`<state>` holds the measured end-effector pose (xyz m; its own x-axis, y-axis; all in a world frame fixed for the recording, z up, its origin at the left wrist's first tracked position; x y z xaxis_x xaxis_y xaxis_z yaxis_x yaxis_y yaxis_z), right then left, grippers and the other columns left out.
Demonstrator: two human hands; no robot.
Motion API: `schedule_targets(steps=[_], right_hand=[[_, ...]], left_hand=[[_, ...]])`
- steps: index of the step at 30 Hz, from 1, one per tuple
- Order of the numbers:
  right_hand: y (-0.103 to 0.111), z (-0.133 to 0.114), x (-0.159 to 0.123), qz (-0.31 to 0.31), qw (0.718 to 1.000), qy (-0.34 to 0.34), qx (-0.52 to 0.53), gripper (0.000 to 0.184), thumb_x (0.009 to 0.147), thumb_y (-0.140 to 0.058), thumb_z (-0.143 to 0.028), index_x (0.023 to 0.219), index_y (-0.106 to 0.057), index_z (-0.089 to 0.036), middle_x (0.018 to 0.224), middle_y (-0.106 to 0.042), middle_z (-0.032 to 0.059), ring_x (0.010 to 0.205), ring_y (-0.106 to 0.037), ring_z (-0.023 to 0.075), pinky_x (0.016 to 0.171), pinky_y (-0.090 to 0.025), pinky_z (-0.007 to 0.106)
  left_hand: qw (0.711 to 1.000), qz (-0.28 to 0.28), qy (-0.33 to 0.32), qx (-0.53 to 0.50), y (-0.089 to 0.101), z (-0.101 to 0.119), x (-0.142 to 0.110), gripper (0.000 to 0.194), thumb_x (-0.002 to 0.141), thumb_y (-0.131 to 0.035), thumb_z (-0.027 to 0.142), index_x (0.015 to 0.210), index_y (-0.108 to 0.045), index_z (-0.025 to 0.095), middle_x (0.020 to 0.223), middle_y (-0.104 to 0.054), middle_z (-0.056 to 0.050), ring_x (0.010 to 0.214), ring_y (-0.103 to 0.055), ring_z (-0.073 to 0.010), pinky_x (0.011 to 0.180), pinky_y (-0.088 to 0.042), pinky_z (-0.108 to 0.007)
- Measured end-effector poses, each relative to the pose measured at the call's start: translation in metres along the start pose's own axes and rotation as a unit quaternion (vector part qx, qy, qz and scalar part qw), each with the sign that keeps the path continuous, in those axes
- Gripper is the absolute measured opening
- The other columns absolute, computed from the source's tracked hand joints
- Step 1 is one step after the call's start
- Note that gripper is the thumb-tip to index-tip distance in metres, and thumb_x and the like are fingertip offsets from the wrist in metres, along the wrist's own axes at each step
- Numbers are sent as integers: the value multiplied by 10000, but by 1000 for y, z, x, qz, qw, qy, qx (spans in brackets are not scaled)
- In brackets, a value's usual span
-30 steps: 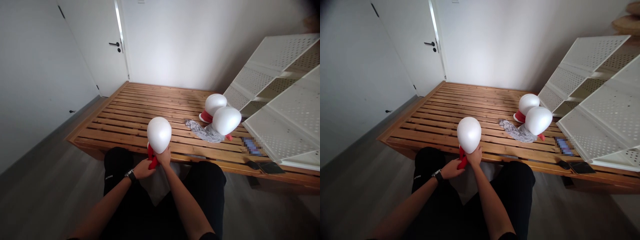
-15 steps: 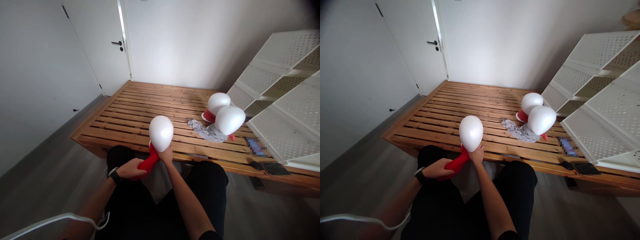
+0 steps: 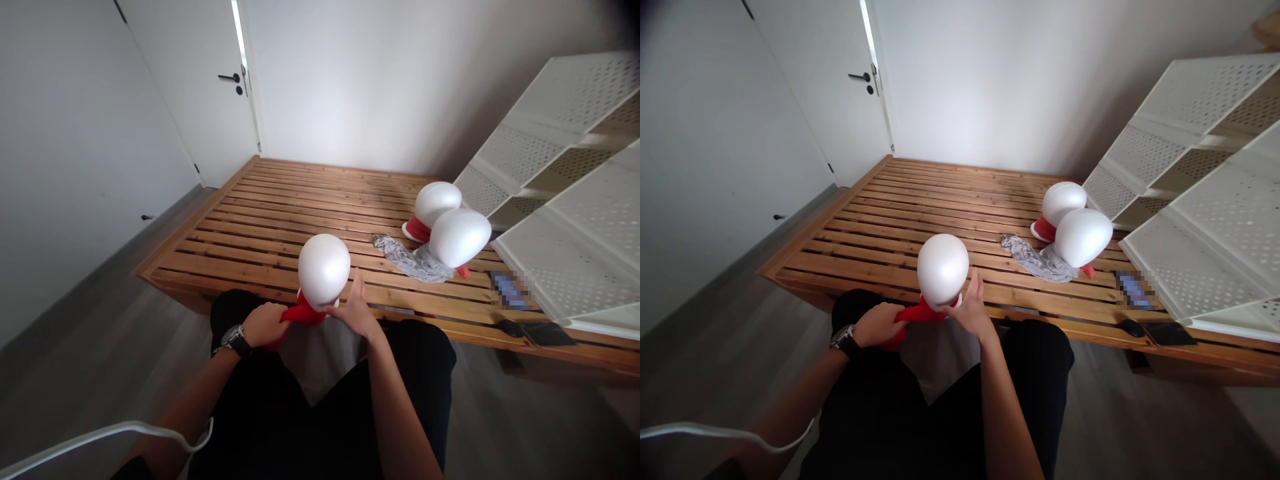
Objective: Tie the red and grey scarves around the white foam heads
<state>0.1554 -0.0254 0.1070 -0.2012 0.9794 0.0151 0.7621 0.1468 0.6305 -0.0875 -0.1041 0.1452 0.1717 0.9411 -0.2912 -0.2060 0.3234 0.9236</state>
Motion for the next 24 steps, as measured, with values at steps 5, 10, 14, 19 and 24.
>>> schedule_targets(steps=[5,10,14,19,24], right_hand=[[12,-75,-5,113,993,33,8,1337,640,-804,-666,1604,12,-230,1647,-57,195,1549,-45,402,1204,-273,598],[-3,-114,12,165,986,23,-9,1215,625,-824,-627,1579,-159,-276,1568,-239,196,1439,-302,452,1106,-379,651],[9,-101,27,162,986,46,-8,1159,638,-822,-564,1561,-191,-259,1495,-357,172,1387,-392,396,1117,-408,593],[24,-84,36,146,984,97,-10,1085,636,-822,-534,1528,-266,-263,1481,-408,125,1387,-412,340,1160,-401,533],[42,-71,43,138,985,104,16,1059,638,-829,-516,1521,-298,-273,1466,-450,109,1336,-474,316,1165,-397,522]], left_hand=[[999,-25,-27,-7,-24,37,5,304,904,-479,412,892,-707,210,948,-761,-108,871,-729,-276,732,-519,-341],[997,-34,-74,-8,-39,81,2,277,882,-500,395,953,-693,209,988,-760,-122,915,-730,-309,775,-559,-410],[986,-60,-149,-37,-50,131,-27,351,910,-429,451,945,-695,225,888,-744,-172,818,-730,-334,708,-565,-472],[962,-102,-220,-126,-70,193,-72,450,905,-369,597,1061,-658,290,828,-718,-195,746,-717,-337,621,-544,-493],[967,-120,-140,-175,-64,172,-59,407,822,-532,611,1061,-645,301,939,-735,-167,857,-718,-338,677,-537,-463]])
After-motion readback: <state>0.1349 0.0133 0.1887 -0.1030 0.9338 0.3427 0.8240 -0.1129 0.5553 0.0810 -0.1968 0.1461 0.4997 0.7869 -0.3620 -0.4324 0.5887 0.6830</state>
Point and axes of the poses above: each hand's wrist, its own x-axis towards the middle knuckle, its own y-axis out of the back of the hand, z = x × y, the point moved 4 cm from there along x, towards the middle knuckle
